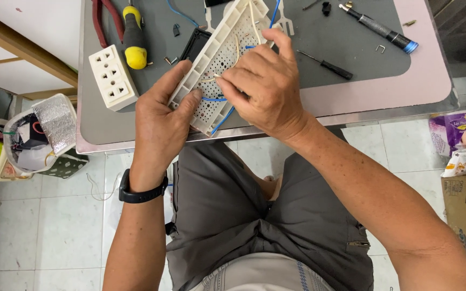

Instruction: Wiring an electrical component by stripping insulation from wires and securing them into a terminal block using a screwdriver.

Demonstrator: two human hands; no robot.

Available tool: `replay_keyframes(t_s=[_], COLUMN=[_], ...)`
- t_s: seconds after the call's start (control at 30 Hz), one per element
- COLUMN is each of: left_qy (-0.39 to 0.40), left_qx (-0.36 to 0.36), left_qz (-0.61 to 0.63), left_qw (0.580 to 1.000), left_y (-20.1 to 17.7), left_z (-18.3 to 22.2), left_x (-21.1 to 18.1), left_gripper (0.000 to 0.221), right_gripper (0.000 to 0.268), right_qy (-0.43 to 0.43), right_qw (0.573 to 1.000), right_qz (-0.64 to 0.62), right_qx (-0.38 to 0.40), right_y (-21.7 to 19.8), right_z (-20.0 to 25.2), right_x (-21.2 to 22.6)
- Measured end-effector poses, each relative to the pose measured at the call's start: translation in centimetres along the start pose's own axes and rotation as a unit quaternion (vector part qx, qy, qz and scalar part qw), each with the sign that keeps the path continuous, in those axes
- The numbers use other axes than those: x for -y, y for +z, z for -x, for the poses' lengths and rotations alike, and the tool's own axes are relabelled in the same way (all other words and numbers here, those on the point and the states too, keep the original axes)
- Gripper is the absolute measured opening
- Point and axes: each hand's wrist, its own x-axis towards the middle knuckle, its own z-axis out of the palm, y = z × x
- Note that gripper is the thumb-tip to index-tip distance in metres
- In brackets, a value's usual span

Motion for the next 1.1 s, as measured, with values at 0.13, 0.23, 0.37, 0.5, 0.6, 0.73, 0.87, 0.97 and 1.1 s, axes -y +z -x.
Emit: replay_keyframes(t_s=[0.13, 0.23, 0.37, 0.5, 0.6, 0.73, 0.87, 0.97, 1.1], left_qy=[-0.009, 0.019, -0.001, 0.007, 0.008, -0.005, 0.031, 0.072, 0.132], left_qx=[0.000, -0.004, -0.002, -0.006, -0.006, -0.013, -0.005, 0.000, 0.007], left_qz=[0.002, -0.020, -0.016, -0.026, -0.028, -0.030, -0.079, -0.119, -0.208], left_qw=[1.000, 1.000, 1.000, 1.000, 1.000, 0.999, 0.996, 0.990, 0.969], left_y=[0.0, 0.0, 0.1, 0.1, 0.2, 0.4, 0.4, 0.5, 0.7], left_z=[0.0, 0.1, 0.1, 0.2, 0.2, 0.4, 0.7, 0.8, 0.8], left_x=[0.0, 0.0, -0.4, -0.5, -1.1, -1.2, -1.3, -1.6, -1.6], left_gripper=[0.042, 0.040, 0.040, 0.041, 0.040, 0.039, 0.039, 0.039, 0.038], right_gripper=[0.024, 0.027, 0.030, 0.032, 0.028, 0.029, 0.038, 0.033, 0.034], right_qy=[0.001, 0.016, 0.005, -0.021, -0.037, -0.045, -0.043, -0.041, -0.064], right_qw=[1.000, 1.000, 1.000, 0.996, 0.994, 0.992, 0.991, 0.987, 0.972], right_qz=[-0.005, 0.010, 0.013, -0.022, -0.024, -0.006, 0.018, 0.059, 0.046], right_qx=[0.017, 0.010, 0.022, 0.079, 0.097, 0.117, 0.123, 0.147, 0.221], right_y=[-0.3, -0.3, -0.2, -0.6, -0.9, -1.3, -1.4, -1.8, -2.3], right_z=[-0.1, -0.2, -0.3, -0.3, -0.6, -0.8, -1.5, -2.2, -2.5], right_x=[0.1, 0.2, -0.2, -0.6, -0.7, -0.7, -0.3, -0.5, -1.3])
